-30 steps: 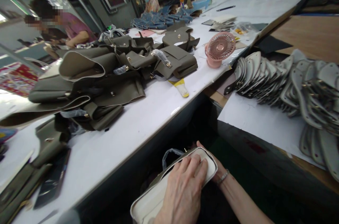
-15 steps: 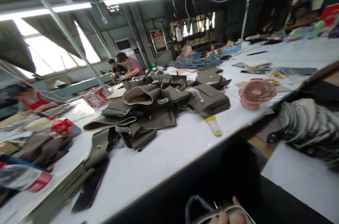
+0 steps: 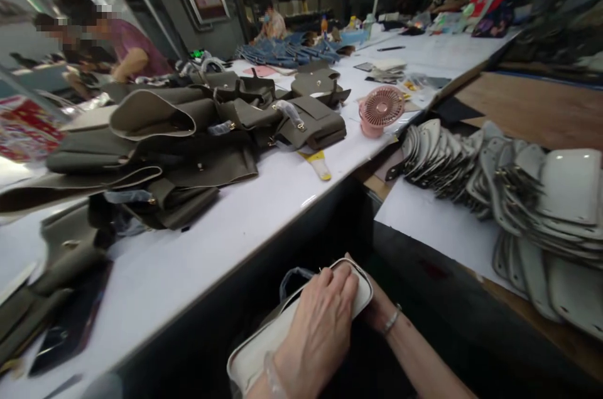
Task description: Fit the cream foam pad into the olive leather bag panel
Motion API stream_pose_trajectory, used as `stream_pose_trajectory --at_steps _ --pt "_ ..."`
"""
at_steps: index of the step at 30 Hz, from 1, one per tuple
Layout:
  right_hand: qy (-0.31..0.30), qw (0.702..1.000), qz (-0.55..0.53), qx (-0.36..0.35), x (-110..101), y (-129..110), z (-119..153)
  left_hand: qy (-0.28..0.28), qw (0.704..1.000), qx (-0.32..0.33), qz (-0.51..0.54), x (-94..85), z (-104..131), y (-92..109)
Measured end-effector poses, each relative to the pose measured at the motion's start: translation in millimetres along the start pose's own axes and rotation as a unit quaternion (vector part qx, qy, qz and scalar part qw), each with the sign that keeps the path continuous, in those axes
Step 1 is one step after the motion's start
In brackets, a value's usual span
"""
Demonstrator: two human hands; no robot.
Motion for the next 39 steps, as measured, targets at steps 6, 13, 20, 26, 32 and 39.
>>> stream_pose_trajectory --at_steps 6,13,20,26,32,39 --pt "0.055 0.998 -0.034 0.013 1 -4 15 -0.005 0.999 0.033 0.037 -7.5 4 -4" --pt "0.078 0.996 0.034 0.026 -2 -5 25 -0.016 0.998 0.041 0.036 -7.3 5 -5" --pt "0.074 0.996 0.046 0.017 -14 -4 23 -0.018 0.999 0.035 0.011 -5.4 2 -2" --pt "0.080 0.995 0.061 0.008 -1 -12 31 -0.024 0.998 0.034 0.038 -7.2 1 -3" --pt "0.073 0.991 0.113 -0.025 13 -20 41 -0.057 0.997 0.020 0.040 -20.0 -10 -11" --pt "0.042 0.974 0.220 -0.036 23 -41 50 -0.092 0.995 0.040 0.017 -48.1 -30 -21"
Point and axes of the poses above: each hand's wrist, its own z-axis away from the middle knuckle, its own x-axis out of the palm, y = z × x, the point moved 2 cm from there along -z, towards the middle knuckle, and after that the axes turned 4 degrees about -y, right-handed, at the moved point
